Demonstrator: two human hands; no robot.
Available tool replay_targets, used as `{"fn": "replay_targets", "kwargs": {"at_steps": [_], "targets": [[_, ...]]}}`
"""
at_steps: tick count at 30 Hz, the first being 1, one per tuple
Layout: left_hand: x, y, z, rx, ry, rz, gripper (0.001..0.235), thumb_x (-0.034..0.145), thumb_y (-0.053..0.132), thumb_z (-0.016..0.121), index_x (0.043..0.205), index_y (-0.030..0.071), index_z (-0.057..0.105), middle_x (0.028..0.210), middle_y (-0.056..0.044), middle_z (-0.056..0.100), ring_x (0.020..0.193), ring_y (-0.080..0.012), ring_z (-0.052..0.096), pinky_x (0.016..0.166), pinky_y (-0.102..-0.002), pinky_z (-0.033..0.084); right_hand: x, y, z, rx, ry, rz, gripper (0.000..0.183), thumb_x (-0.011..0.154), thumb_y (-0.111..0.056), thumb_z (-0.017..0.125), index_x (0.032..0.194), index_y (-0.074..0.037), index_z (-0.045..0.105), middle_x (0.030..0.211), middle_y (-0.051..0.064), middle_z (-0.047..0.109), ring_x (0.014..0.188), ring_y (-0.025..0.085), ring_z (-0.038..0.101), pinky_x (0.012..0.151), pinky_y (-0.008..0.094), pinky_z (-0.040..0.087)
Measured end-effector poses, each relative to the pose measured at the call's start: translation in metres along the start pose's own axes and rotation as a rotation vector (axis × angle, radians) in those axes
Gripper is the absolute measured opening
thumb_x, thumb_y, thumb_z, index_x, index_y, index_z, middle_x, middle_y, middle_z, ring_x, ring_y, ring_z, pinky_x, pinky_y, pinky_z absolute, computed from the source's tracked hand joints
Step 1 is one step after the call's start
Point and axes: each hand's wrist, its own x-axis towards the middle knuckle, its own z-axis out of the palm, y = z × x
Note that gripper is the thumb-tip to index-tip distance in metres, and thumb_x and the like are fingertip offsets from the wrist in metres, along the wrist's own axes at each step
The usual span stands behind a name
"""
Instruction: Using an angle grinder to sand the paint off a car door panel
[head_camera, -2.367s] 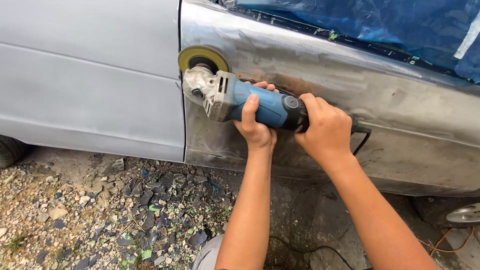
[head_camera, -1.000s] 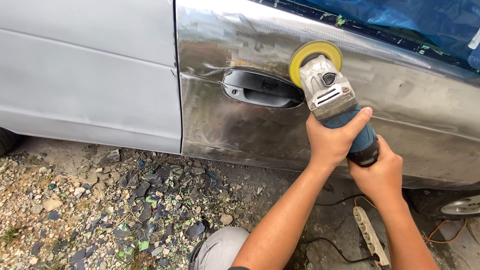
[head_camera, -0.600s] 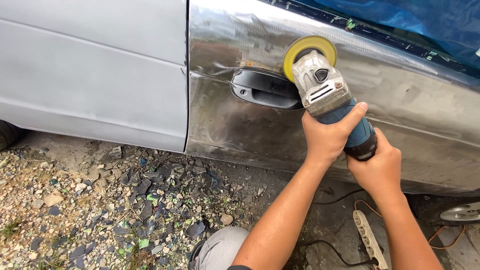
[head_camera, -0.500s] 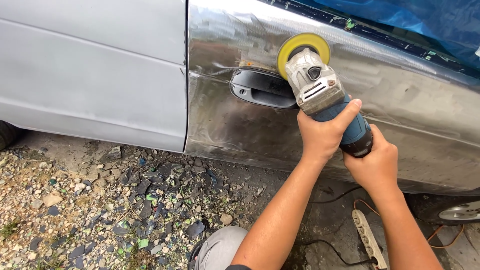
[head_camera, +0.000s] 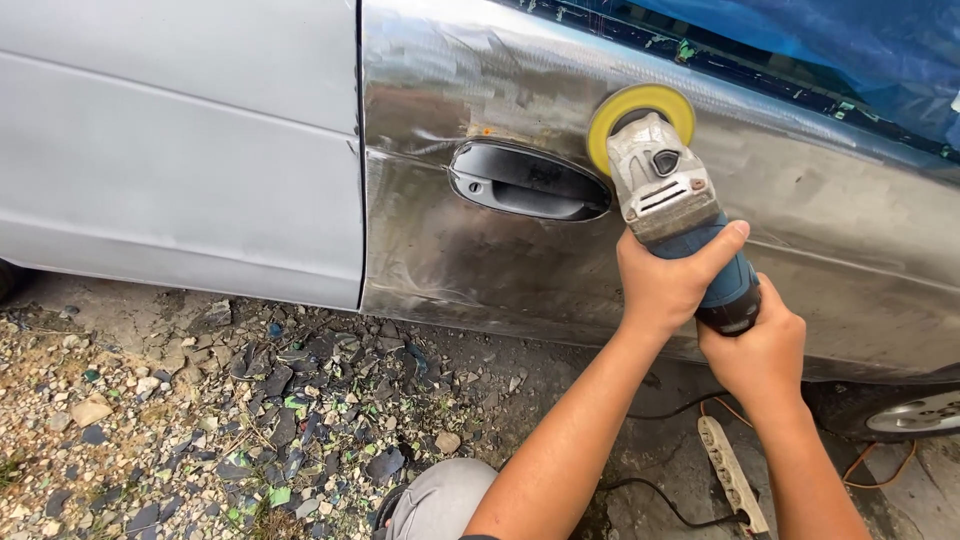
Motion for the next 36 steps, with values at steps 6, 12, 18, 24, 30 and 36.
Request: {"fn": "replay_targets", "kwargs": {"at_steps": [6, 12, 18, 24, 30, 36], "targets": [[0.011, 0.013, -0.016, -0.045, 0.071, 0.049, 0.02, 0.072, 0.022, 0.083, 0.085, 0.01, 0.073, 0.09, -0.001, 0.076, 0.083, -0.0097, 0.071, 0.082, -0.029, 0.061, 0.007, -0.022, 0.014, 0.009, -0.025, -0.073, 0.028, 0.079, -0.016, 0.073, 0.104, -0.009, 0.062, 0.073, 0.008, 0.063, 0.062, 0.028, 0.055, 0.061, 0.04, 0.045], [-0.004, -0.011, -0.001, 0.035, -0.004, 0.0, 0.021, 0.073, 0.029, 0.082, 0.082, 0.016, 0.069, 0.086, 0.004, 0.071, 0.078, -0.007, 0.067, 0.075, -0.028, 0.058, -0.008, 0.009, 0.003, -0.013, 0.028, 0.017, 0.025, 0.081, -0.017, 0.073, 0.099, -0.007, 0.059, 0.071, 0.009, 0.059, 0.062, 0.027, 0.051, 0.063, 0.04, 0.044], [0.001, -0.01, -0.006, -0.049, -0.004, 0.035, 0.02, 0.074, 0.022, 0.083, 0.087, 0.012, 0.072, 0.09, -0.001, 0.074, 0.083, -0.0106, 0.071, 0.079, -0.03, 0.062, -0.003, 0.005, 0.01, -0.024, 0.027, -0.028, 0.027, 0.08, -0.018, 0.073, 0.103, -0.008, 0.062, 0.074, 0.009, 0.064, 0.063, 0.03, 0.057, 0.063, 0.041, 0.046], [0.008, -0.002, -0.015, -0.08, 0.042, 0.07, 0.02, 0.073, 0.021, 0.082, 0.087, 0.01, 0.073, 0.091, -0.003, 0.076, 0.084, -0.0112, 0.072, 0.083, -0.03, 0.062, 0.003, 0.003, 0.02, -0.059, 0.039, -0.127, 0.034, 0.078, -0.018, 0.074, 0.107, -0.007, 0.061, 0.072, 0.009, 0.063, 0.062, 0.032, 0.057, 0.061, 0.043, 0.046], [-0.006, -0.028, 0.0, -0.065, -0.059, 0.063, 0.015, 0.079, 0.022, 0.081, 0.086, 0.014, 0.071, 0.089, 0.002, 0.073, 0.082, -0.008, 0.069, 0.08, -0.029, 0.061, -0.009, 0.031, 0.008, -0.065, 0.064, -0.01, 0.029, 0.079, -0.018, 0.073, 0.102, -0.007, 0.059, 0.071, 0.01, 0.059, 0.06, 0.032, 0.052, 0.063, 0.042, 0.044], [0.001, -0.019, -0.005, -0.08, -0.026, 0.034, 0.022, 0.075, 0.022, 0.083, 0.09, 0.012, 0.071, 0.092, -0.003, 0.075, 0.085, -0.0115, 0.072, 0.082, -0.031, 0.063, -0.003, 0.014, 0.01, -0.039, 0.036, -0.033, 0.03, 0.08, -0.017, 0.073, 0.105, -0.007, 0.06, 0.073, 0.01, 0.063, 0.061, 0.032, 0.056, 0.061, 0.043, 0.046]]}}
